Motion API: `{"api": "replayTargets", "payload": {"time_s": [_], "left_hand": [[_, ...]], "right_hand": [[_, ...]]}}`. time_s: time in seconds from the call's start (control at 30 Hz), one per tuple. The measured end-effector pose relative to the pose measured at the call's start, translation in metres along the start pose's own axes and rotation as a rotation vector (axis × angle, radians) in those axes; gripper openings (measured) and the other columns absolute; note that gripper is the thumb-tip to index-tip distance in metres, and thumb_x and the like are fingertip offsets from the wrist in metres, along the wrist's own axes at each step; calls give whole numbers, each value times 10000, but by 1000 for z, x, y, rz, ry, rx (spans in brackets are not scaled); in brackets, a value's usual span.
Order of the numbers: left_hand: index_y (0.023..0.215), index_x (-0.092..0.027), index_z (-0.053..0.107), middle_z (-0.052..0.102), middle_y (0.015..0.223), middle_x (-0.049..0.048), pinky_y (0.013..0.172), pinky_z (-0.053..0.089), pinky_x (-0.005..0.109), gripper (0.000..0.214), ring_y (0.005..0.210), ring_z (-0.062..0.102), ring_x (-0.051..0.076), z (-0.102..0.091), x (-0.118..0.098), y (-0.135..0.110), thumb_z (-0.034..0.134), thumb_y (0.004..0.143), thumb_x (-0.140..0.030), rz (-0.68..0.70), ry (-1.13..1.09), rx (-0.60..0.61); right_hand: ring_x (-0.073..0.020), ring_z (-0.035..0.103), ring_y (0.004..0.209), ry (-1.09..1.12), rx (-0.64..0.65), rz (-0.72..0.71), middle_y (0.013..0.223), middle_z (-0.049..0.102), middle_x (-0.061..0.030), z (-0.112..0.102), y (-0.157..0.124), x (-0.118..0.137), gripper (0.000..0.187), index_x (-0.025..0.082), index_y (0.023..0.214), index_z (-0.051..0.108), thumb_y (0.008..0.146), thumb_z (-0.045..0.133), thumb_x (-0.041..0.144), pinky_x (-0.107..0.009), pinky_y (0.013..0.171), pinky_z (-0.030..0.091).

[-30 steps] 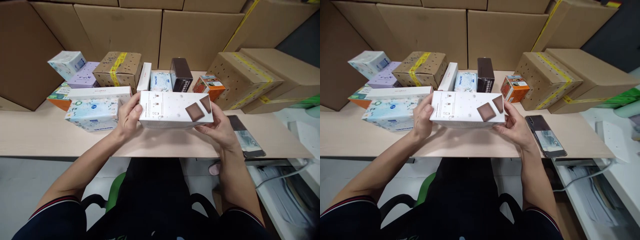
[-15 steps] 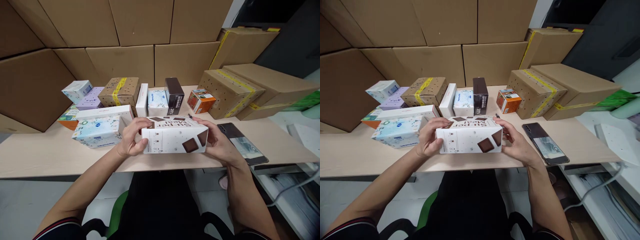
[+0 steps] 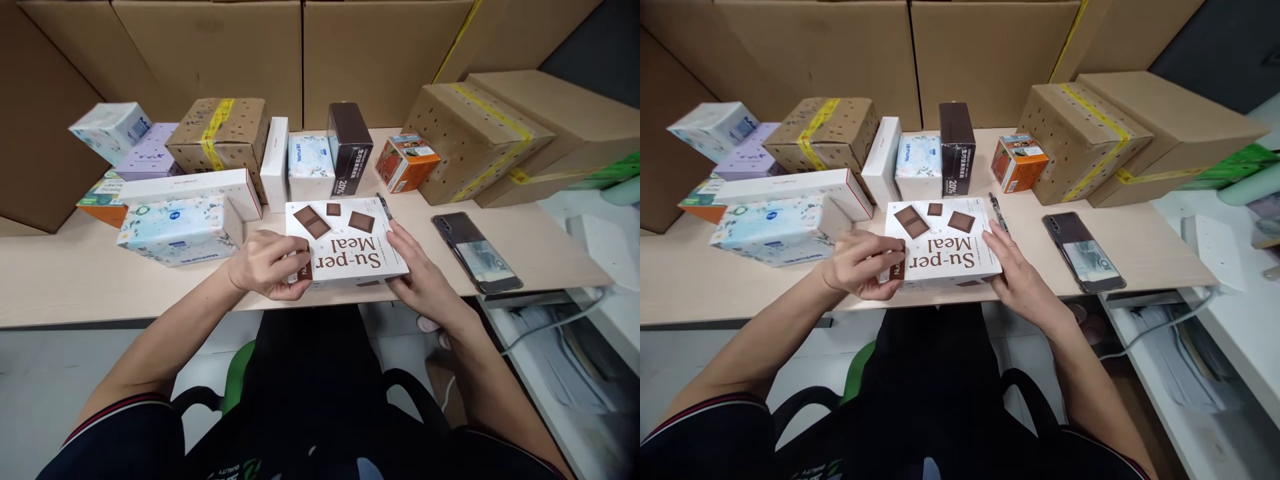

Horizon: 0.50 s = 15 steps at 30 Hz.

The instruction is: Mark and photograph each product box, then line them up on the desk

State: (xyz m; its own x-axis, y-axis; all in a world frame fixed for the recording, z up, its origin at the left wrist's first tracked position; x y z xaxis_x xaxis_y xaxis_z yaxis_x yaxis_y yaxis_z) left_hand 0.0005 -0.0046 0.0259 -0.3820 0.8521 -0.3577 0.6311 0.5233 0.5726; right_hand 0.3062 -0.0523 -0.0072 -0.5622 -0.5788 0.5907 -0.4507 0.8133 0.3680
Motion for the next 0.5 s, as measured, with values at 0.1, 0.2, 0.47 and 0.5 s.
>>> {"api": "replayTargets", "payload": {"time_s": [0.1,0.2,0.47,0.5], "left_hand": [[787,-283,758,756,808,64,496,431,314,337,541,614,181,0,1,1,840,570,-527,-112,-98,-16],[762,-283,750,752,787,66,496,426,332,392,515,597,177,1,2,-1,819,562,-614,-167,-173,-49],[806,-249,708,701,723,36,483,425,305,272,504,578,154,-5,-10,-1,596,865,-490,306,50,-335],[836,-233,699,699,737,42,481,423,300,268,517,580,155,-5,-12,0,562,894,-456,354,89,-348]], "right_hand": [[-334,491,1484,-18,-51,72,1683,408,-9,-12,2,-1,660,388,1538,470,914,573,200,-595,1203,446],[-324,738,1067,-146,-200,274,1376,684,-116,-33,20,-12,443,293,1395,610,960,551,346,-554,973,576],[-290,667,756,-565,264,606,771,727,-127,-28,82,-57,245,228,777,613,898,578,439,-357,632,423],[-262,648,719,-544,265,596,726,707,-103,-27,83,-59,230,236,721,576,888,585,395,-340,612,396]]}}
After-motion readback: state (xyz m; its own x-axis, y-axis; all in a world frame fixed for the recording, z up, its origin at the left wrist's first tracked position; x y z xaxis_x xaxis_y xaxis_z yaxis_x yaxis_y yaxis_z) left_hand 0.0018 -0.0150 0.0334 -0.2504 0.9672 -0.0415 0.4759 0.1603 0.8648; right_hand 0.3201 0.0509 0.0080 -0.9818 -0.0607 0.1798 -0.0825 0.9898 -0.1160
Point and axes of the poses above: each hand's wrist, its own y-axis towards the middle knuckle, its own z-axis out of the palm, x = y × z, the point moved 3 cm from there along y, towards the middle knuckle
